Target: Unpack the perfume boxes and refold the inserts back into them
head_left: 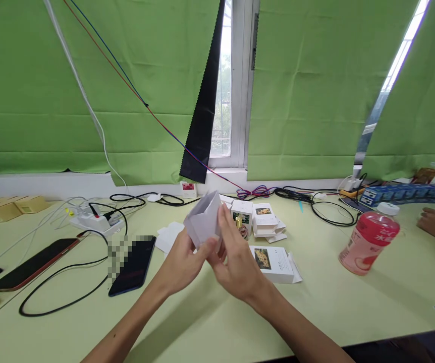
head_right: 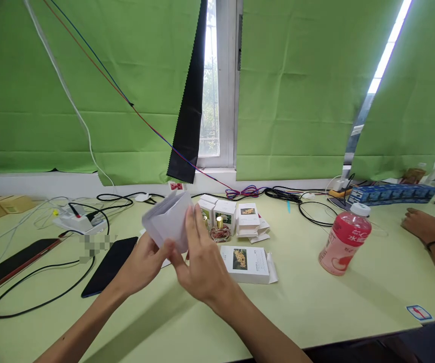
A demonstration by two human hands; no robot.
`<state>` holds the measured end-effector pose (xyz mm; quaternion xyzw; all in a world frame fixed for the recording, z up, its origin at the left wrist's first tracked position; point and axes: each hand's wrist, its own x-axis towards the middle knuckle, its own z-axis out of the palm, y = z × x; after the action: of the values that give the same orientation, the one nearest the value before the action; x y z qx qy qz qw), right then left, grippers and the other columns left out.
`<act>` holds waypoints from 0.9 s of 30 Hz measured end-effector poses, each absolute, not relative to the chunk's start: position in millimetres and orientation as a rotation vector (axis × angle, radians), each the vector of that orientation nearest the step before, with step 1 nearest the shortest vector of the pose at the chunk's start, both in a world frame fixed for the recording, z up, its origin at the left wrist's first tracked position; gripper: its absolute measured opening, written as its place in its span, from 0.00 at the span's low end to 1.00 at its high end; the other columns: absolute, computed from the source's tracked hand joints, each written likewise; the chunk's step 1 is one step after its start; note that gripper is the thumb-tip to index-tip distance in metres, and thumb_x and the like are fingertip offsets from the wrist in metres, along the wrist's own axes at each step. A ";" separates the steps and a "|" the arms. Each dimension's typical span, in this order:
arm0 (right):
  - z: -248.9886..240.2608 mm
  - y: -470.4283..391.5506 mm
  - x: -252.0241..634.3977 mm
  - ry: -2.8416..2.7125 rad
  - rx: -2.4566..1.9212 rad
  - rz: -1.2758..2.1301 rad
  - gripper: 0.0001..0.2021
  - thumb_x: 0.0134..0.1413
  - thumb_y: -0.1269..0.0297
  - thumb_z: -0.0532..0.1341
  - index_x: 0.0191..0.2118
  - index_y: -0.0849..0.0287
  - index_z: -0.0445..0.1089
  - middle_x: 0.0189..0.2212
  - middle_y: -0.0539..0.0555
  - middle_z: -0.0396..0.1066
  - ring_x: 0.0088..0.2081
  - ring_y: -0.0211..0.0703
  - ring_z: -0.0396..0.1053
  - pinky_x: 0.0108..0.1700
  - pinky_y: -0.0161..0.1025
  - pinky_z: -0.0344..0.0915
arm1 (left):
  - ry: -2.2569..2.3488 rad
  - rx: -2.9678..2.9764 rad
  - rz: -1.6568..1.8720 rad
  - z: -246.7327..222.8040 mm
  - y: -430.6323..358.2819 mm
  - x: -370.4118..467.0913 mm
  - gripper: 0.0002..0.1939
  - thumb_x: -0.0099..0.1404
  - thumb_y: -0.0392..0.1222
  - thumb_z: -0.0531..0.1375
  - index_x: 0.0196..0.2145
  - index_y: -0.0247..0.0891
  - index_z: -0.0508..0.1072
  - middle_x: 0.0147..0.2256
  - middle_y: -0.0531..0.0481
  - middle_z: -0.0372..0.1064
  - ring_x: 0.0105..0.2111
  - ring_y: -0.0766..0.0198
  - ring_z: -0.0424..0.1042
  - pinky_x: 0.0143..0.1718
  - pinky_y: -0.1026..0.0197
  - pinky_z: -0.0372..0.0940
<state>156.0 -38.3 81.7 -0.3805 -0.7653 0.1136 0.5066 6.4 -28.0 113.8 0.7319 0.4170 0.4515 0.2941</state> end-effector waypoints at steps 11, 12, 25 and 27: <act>99.6 -31.6 196.9 -2.169 -1.404 0.237 0.16 0.67 0.56 0.54 0.53 0.58 0.70 0.46 0.60 0.76 0.44 0.54 0.74 0.45 0.48 0.68 | 1.521 1.383 1.544 97.4 6.7 -53.4 0.28 0.55 0.59 0.64 0.43 0.31 0.76 0.42 0.40 0.78 0.39 0.51 0.76 0.34 0.59 0.72; 99.5 -27.8 206.6 -2.209 -1.535 0.225 0.14 0.66 0.58 0.55 0.50 0.58 0.72 0.43 0.60 0.77 0.45 0.56 0.74 0.44 0.48 0.67 | 1.574 1.356 1.525 91.9 16.0 -62.6 0.26 0.56 0.57 0.64 0.44 0.32 0.75 0.44 0.39 0.78 0.40 0.51 0.77 0.34 0.59 0.72; 55.3 26.6 277.6 -2.443 -1.954 0.872 0.46 0.21 0.48 0.77 0.53 0.57 0.66 0.54 0.61 0.67 0.52 0.61 0.67 0.48 0.46 0.65 | 2.265 1.665 0.707 32.2 83.3 -104.9 0.22 0.62 0.52 0.56 0.44 0.29 0.72 0.39 0.31 0.75 0.43 0.41 0.74 0.40 0.50 0.68; 54.2 27.9 279.1 -2.416 -1.976 0.896 0.47 0.21 0.47 0.76 0.53 0.57 0.65 0.55 0.61 0.66 0.53 0.62 0.66 0.48 0.47 0.65 | 2.299 1.731 0.620 28.4 81.7 -100.6 0.26 0.65 0.52 0.53 0.51 0.28 0.68 0.43 0.30 0.73 0.46 0.41 0.73 0.43 0.50 0.67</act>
<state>279.1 27.9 54.2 -0.6077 -0.7429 0.2757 -0.0527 -100.6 81.7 28.4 0.5852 0.7771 0.2095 0.0988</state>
